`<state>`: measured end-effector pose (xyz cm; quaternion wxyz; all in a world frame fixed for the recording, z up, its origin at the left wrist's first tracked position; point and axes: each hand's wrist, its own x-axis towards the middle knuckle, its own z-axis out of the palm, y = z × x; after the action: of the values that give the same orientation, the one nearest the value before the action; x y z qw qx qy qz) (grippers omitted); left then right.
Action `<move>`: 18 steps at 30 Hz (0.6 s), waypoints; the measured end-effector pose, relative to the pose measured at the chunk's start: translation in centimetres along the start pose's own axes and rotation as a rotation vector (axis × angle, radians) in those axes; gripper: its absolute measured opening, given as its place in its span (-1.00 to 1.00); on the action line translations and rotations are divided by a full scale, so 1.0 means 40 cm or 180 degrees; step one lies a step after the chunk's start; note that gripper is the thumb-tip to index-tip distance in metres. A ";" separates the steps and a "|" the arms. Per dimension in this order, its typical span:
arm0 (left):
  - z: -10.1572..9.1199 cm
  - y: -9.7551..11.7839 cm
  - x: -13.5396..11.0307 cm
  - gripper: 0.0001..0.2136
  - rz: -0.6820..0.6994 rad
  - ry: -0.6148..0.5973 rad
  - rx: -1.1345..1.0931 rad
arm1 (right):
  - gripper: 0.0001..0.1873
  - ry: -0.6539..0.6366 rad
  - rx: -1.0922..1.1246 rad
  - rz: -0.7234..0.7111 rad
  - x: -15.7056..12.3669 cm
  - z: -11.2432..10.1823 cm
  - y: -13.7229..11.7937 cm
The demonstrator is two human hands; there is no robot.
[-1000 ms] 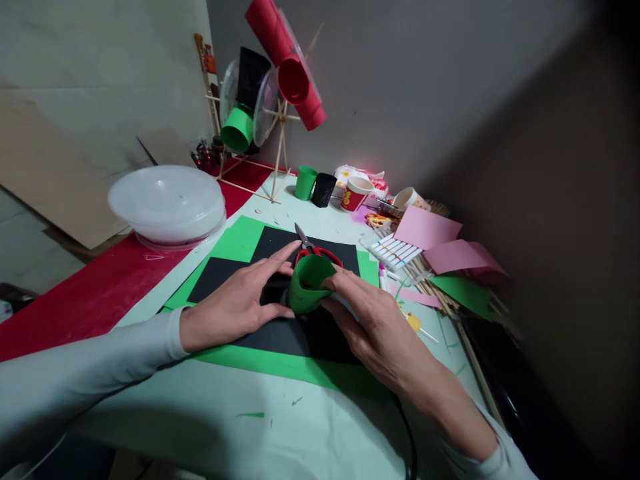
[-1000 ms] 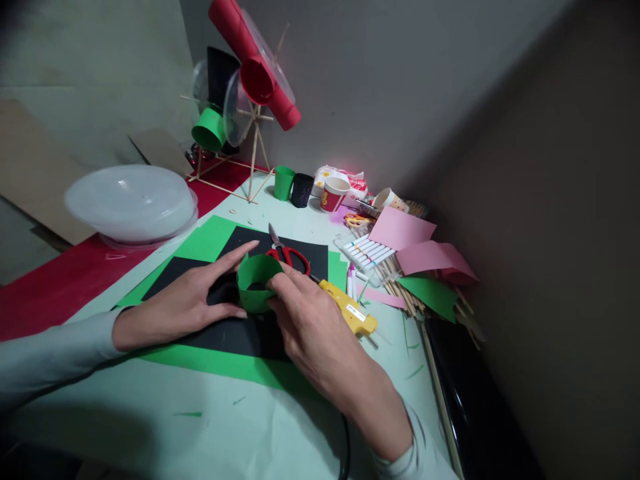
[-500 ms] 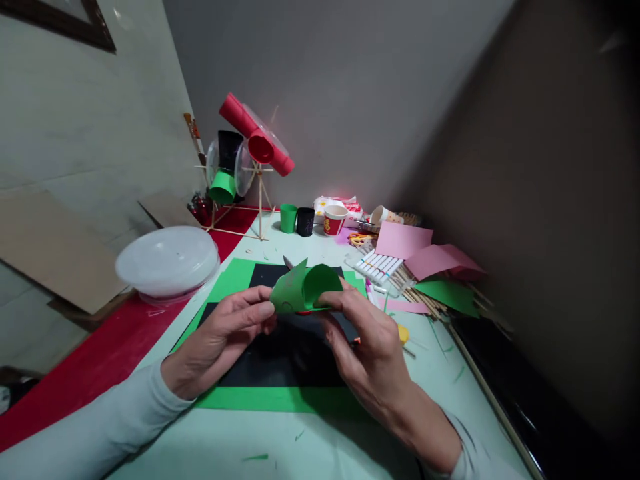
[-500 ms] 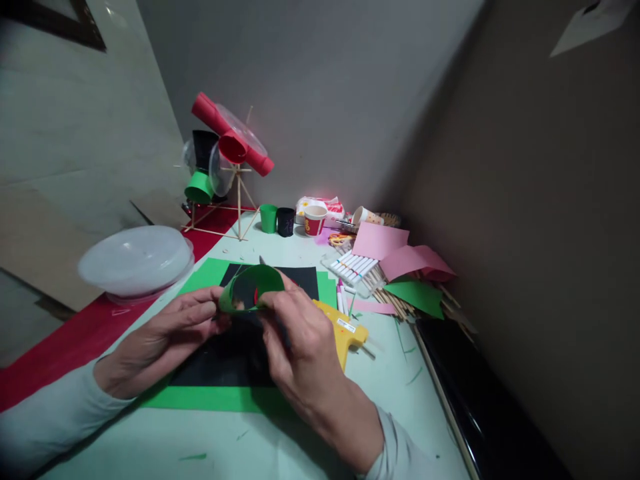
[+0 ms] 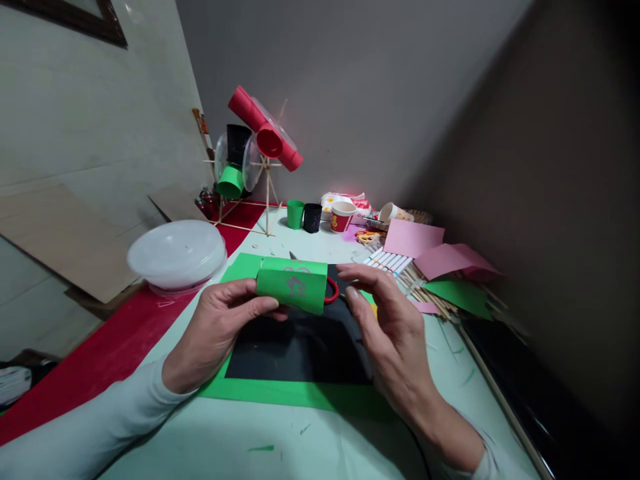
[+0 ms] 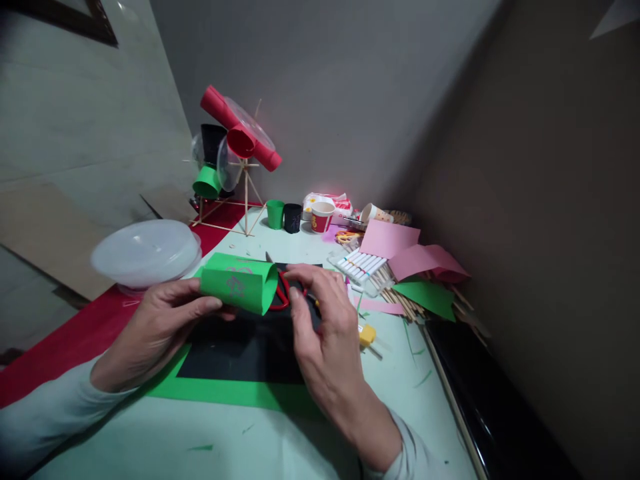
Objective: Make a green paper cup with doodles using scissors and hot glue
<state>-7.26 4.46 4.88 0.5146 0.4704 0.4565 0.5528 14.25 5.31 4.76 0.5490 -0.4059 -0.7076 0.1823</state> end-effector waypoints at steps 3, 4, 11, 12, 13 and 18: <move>0.003 0.001 -0.005 -0.92 0.0244 0.0026 0.0586 | -0.88 -0.0078 0.0392 0.0217 0.000 -0.003 -0.016; 0.004 0.002 -0.006 -0.93 0.0323 0.0024 0.0727 | -0.86 -0.0180 0.0546 0.0254 -0.001 -0.003 -0.020; 0.007 -0.006 -0.011 -0.91 0.0487 -0.0118 0.1181 | -0.96 -0.0400 0.0605 0.0258 -0.016 0.010 -0.028; 0.006 -0.008 -0.011 -0.90 0.0468 -0.0179 0.1207 | -0.96 -0.0395 0.0617 0.0277 -0.016 0.011 -0.027; 0.005 -0.011 -0.012 -0.89 0.0450 -0.0241 0.1213 | -0.96 -0.0393 0.0631 0.0318 -0.016 0.012 -0.025; 0.003 -0.021 -0.015 -0.83 0.0228 -0.0429 0.0808 | -0.92 -0.0460 0.0517 0.0474 -0.013 0.012 -0.026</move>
<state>-7.00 3.89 4.02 0.4604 0.5838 0.4701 0.4757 13.45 4.37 5.00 0.5125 -0.3973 -0.6961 0.3080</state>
